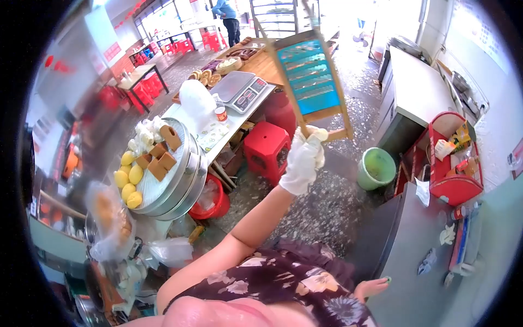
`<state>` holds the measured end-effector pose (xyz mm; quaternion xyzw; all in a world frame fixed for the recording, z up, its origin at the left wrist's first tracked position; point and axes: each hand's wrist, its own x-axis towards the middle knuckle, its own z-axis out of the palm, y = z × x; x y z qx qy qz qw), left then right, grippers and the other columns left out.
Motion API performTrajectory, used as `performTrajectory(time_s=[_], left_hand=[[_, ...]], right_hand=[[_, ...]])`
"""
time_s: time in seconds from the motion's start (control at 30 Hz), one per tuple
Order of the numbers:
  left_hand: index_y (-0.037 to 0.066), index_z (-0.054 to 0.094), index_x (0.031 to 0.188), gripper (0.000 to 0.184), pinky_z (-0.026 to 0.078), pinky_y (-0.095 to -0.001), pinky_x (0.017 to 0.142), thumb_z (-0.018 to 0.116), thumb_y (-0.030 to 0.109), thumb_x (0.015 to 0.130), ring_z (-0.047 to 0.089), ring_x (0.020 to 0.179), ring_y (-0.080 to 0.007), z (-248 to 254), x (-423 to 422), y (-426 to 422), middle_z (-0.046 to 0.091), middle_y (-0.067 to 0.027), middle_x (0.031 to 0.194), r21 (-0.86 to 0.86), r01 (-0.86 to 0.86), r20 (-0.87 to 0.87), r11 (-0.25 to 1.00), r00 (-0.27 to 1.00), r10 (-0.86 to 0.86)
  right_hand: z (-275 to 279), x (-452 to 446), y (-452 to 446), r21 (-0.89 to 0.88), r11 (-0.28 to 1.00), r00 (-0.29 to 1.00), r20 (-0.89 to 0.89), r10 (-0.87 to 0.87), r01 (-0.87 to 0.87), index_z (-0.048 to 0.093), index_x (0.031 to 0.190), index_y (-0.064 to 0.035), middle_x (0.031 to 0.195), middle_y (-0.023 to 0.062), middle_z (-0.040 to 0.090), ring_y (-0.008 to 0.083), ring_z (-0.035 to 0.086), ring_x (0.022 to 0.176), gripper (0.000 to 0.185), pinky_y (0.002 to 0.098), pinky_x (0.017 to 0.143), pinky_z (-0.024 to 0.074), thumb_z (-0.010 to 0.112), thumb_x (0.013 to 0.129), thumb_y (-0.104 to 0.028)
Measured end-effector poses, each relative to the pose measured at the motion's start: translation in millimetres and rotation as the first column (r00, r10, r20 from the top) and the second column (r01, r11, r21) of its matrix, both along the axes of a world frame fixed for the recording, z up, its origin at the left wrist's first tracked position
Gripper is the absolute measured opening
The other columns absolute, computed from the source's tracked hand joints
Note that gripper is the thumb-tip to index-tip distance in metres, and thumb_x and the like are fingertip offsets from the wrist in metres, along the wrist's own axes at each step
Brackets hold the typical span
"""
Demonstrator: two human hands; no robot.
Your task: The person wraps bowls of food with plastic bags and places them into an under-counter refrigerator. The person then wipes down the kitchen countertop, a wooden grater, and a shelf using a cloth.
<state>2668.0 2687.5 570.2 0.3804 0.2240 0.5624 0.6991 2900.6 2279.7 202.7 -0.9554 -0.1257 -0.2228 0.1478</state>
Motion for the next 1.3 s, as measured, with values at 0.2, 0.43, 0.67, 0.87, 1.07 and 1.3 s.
performTrajectory(time_s=[0.2,0.43,0.67,0.87,1.07,1.3], left_hand=[[0.011,0.045,0.09,0.018,0.029,-0.0231,0.036,0.057,0.024,0.089,0.04,0.04,-0.0087,5,5,-22,0.044,-0.0003,0.053,-0.074,0.171,-0.281,0.982,0.942,-0.185],[0.008,0.046,0.091,0.014,0.033,-0.0241,0.037,0.058,0.016,0.088,0.04,0.042,-0.0086,-4,-2,-27,0.045,0.0,0.06,-0.035,0.152,-0.145,0.988,0.977,-0.156],[0.007,0.045,0.089,0.011,0.04,-0.0232,0.046,0.055,0.011,0.087,0.045,0.05,-0.007,-49,-26,-53,0.048,-0.0004,0.071,0.102,0.415,-0.644,0.904,0.72,-0.258],[0.007,0.046,0.088,0.015,0.04,-0.0229,0.048,0.058,0.015,0.086,0.047,0.054,-0.0076,-101,-49,-73,0.047,0.0004,0.071,-0.038,0.545,-0.701,0.838,0.583,-0.411],[0.007,0.049,0.091,0.018,0.041,-0.0249,0.044,0.059,0.02,0.084,0.049,0.05,-0.0106,-137,-71,-72,0.051,-0.0026,0.073,-0.249,0.386,-0.615,0.888,0.645,-0.453],[0.006,0.048,0.092,0.02,0.043,-0.0262,0.044,0.058,0.023,0.088,0.048,0.047,-0.0108,-132,-81,-76,0.05,-0.0024,0.068,-0.258,0.316,-0.623,0.913,0.668,-0.407]], right_hand=[[8,-5,3,0.044,0.999,0.999,-0.041,0.003,-0.001,0.034,0.128,0.0072,0.125,0.0295,0.038,0.0444,0.043,0.113,0.049,0.0466,0.097,0.0368,0.047,0.081,0.001],[31,-6,11,0.189,0.982,0.981,-0.188,0.035,0.001,0.035,0.127,0.0069,0.125,0.0301,0.038,0.0449,0.043,0.113,0.048,0.0475,0.097,0.0372,0.047,0.08,0.002],[6,-11,2,-0.144,0.989,0.997,0.072,-0.009,0.02,0.036,0.126,0.0072,0.124,0.0305,0.039,0.0446,0.043,0.113,0.046,0.0476,0.096,0.0373,0.047,0.081,0.002],[2,-10,3,-0.099,0.995,0.999,0.038,-0.016,0.02,0.035,0.126,0.0077,0.124,0.0309,0.038,0.0449,0.043,0.113,0.047,0.0477,0.097,0.0369,0.047,0.081,0.002],[1,-8,2,-0.094,0.995,1.0,0.025,-0.014,0.016,0.034,0.127,0.0083,0.124,0.0313,0.038,0.0453,0.042,0.113,0.048,0.0478,0.097,0.0365,0.046,0.081,0.002],[0,-4,3,-0.101,0.995,1.0,0.028,0.009,-0.006,0.033,0.127,0.0089,0.124,0.0318,0.038,0.0457,0.042,0.114,0.049,0.0479,0.097,0.036,0.046,0.08,0.003]])
